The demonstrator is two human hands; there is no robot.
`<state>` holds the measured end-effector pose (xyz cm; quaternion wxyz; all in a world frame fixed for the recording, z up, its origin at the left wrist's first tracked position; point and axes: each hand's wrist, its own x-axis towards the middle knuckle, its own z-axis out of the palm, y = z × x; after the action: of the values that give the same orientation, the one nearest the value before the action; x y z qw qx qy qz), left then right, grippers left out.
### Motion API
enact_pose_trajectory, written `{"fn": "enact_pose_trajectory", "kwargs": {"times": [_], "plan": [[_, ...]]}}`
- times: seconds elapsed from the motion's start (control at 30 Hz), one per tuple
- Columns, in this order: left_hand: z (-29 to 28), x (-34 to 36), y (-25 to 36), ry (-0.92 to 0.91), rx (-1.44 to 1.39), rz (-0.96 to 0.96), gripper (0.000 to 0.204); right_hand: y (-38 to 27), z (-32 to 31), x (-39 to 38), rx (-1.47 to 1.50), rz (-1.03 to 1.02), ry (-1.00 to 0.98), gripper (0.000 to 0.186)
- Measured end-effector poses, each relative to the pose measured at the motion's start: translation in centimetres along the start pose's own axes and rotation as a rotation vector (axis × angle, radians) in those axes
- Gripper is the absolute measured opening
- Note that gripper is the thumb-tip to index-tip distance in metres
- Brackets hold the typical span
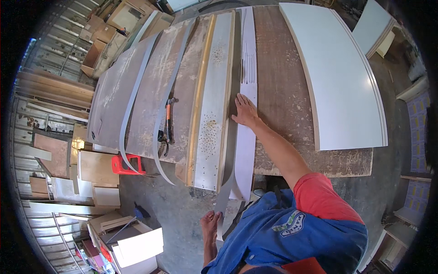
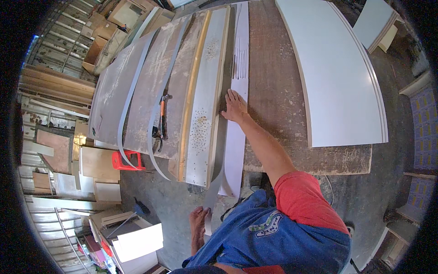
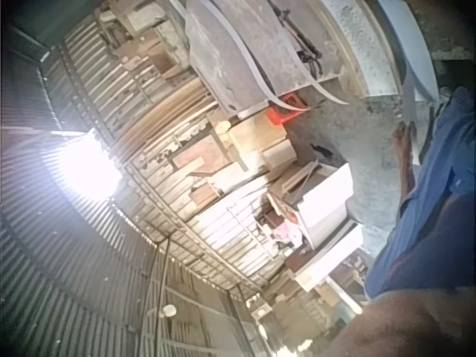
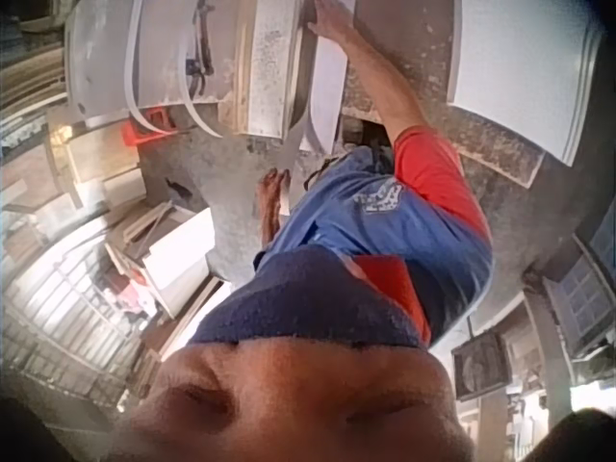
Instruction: The person peels the backing from white laminate strips on a workbench, then walks to a different area of the workshop to retrieve another laminate strip and brings it back to the table.
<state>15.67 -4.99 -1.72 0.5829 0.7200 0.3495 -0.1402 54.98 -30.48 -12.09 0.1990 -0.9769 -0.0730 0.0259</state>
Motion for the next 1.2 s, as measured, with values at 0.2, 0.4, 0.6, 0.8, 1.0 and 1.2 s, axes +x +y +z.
{"fn": "enact_pose_trajectory", "kwargs": {"times": [0.2, 0.4, 0.6, 0.8, 1.0, 1.2], "plan": [[1.6, 2.7, -0.7, 0.016, 0.033, 0.070, 0.027, -0.3, 0.0, -0.1, -0.023, -0.003, -0.007, 0.086], [4.7, 6.8, 2.4, 0.005, 0.125, 0.143, 0.032, 0.1, 0.2, 0.0, 0.034, 0.000, 0.015, 0.085], [8.9, 11.8, 6.4, -0.055, 0.115, 0.187, 0.026, 0.4, 0.1, 0.1, 0.012, 0.008, 0.008, 0.084], [11.6, 18.2, 8.5, -0.006, 0.098, 0.287, 0.021, -0.7, 0.4, 0.0, 0.083, -0.028, 0.041, 0.083], [10.6, 13.6, 15.0, -0.152, 0.068, 0.140, 0.028, 1.0, 0.7, 0.6, 0.091, 0.025, 0.031, 0.085], [0.6, 5.7, 7.4, -0.160, 0.088, 0.080, 0.018, 0.0, 0.7, 0.7, 0.049, 0.019, -0.027, 0.085]]}}
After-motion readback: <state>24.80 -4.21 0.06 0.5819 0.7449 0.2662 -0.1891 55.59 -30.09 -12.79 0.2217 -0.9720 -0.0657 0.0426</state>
